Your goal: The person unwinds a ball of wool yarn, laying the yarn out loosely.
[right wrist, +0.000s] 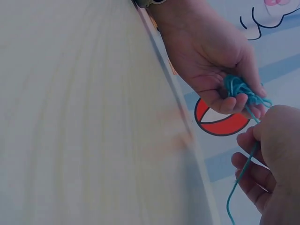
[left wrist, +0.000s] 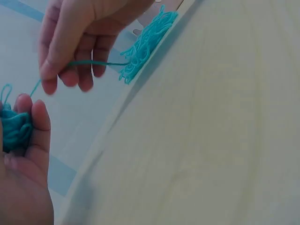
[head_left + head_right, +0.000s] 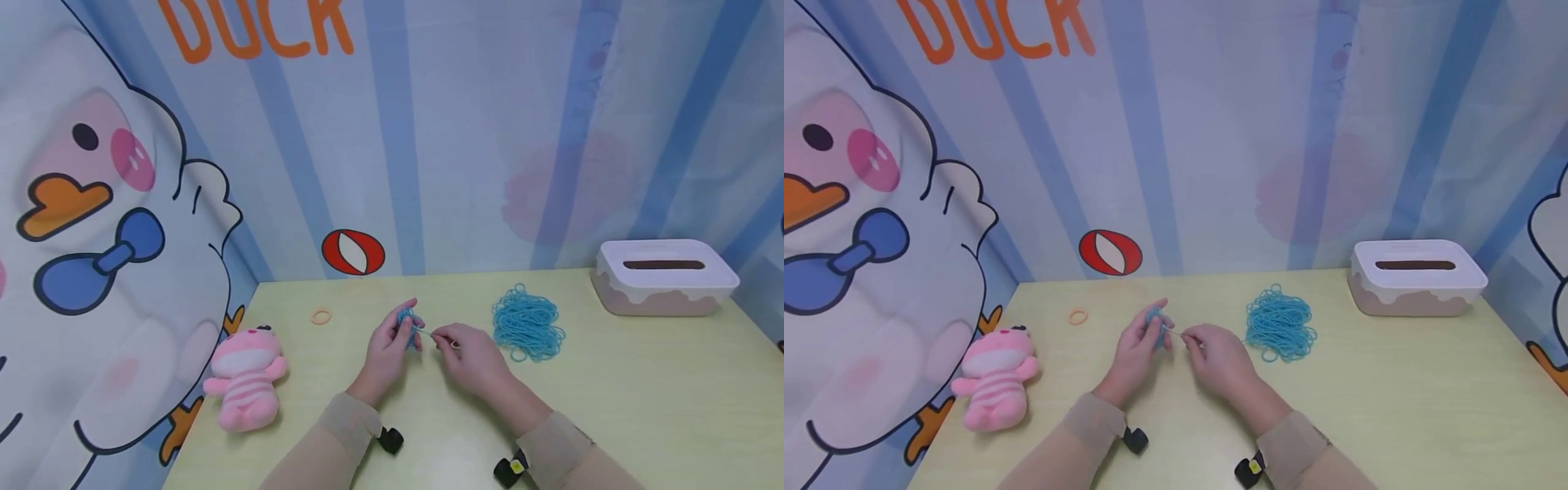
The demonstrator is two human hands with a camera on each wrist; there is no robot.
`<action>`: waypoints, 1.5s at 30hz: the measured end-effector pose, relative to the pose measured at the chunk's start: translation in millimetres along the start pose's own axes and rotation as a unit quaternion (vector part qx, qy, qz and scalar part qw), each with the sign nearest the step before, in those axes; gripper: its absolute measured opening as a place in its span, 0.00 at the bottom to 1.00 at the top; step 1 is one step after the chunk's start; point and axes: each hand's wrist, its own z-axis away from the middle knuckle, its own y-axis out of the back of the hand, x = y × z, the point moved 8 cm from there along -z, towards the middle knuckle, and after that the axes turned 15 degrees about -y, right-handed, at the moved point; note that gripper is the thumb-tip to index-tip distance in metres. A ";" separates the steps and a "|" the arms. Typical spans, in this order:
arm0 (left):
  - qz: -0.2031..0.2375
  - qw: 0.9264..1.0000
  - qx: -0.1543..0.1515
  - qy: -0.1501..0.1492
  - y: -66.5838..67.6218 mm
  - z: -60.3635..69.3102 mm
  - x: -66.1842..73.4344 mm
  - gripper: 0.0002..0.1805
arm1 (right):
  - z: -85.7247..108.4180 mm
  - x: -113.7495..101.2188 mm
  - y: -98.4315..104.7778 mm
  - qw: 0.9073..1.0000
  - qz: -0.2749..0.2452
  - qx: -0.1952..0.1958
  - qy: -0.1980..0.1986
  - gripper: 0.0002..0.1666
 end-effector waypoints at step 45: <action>-0.096 0.993 0.060 0.032 15.4 3.2 -8.3 0.24 | 29.7 64.2 97.4 0.992 0.033 0.119 0.016 0.07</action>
